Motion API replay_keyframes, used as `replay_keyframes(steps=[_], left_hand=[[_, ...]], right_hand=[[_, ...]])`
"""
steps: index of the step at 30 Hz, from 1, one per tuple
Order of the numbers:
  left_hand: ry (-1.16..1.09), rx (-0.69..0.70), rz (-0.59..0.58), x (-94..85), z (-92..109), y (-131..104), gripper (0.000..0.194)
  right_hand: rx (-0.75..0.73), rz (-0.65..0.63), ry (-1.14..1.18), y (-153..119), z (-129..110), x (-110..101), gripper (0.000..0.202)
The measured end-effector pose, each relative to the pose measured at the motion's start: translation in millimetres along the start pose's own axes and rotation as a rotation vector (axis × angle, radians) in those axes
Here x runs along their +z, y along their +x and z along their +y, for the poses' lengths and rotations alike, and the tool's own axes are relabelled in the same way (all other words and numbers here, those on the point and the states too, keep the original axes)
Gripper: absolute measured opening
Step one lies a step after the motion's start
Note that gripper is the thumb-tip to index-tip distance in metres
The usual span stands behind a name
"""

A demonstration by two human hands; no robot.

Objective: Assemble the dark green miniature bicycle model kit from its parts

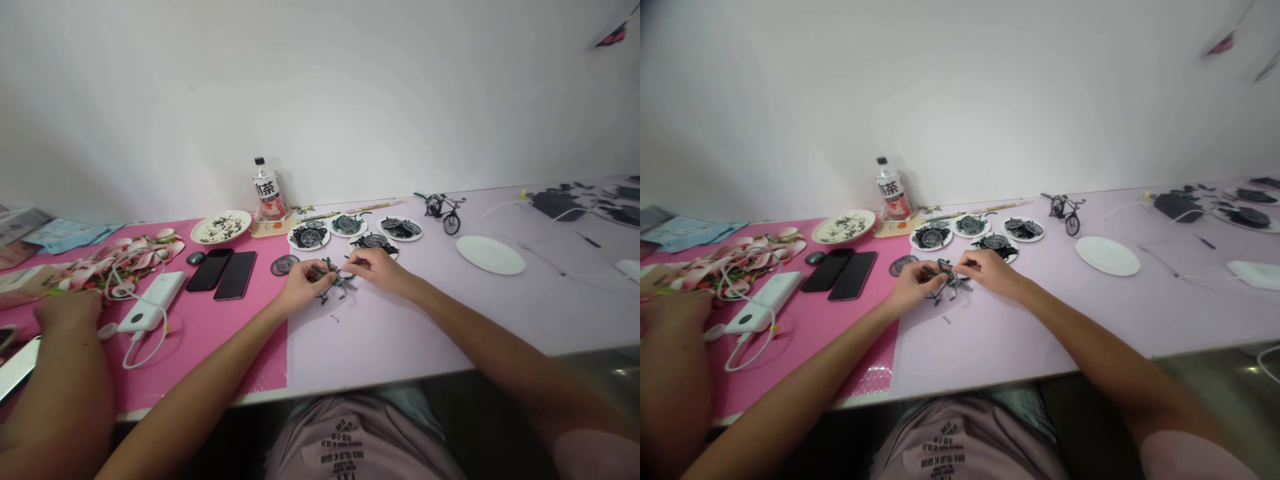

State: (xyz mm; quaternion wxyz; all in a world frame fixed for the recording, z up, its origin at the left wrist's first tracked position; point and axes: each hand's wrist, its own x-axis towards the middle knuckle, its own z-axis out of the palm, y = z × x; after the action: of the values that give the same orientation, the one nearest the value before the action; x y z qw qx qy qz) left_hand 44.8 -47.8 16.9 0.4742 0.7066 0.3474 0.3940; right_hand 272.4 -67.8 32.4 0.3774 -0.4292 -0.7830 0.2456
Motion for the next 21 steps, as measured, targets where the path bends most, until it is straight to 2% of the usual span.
replay_keyframes(steps=[4, 8, 10, 16, 21], left_hand=[[0.013, 0.015, -0.016, 1.8, 1.3, -1.2, 0.036], [0.004, -0.006, -0.001, 2.1, 3.3, -1.3, 0.038], [-0.002, -0.021, 0.001, 1.6, 3.7, -1.2, 0.04], [0.011, 0.001, 0.003, -1.3, 2.2, -0.6, 0.04], [-0.011, -0.001, 0.003, -1.2, 1.6, -0.3, 0.043]], right_hand=[[-0.008, -0.034, -0.036, -0.8, -5.2, -2.7, 0.037], [0.024, -0.074, -0.06, -2.5, -9.5, -9.1, 0.017], [0.047, -0.099, -0.062, -2.8, -10.5, -12.8, 0.015], [0.132, -0.195, 0.041, -1.7, -8.0, -18.6, 0.023], [0.161, -0.2, 0.151, -1.4, -1.3, -16.0, 0.031]])
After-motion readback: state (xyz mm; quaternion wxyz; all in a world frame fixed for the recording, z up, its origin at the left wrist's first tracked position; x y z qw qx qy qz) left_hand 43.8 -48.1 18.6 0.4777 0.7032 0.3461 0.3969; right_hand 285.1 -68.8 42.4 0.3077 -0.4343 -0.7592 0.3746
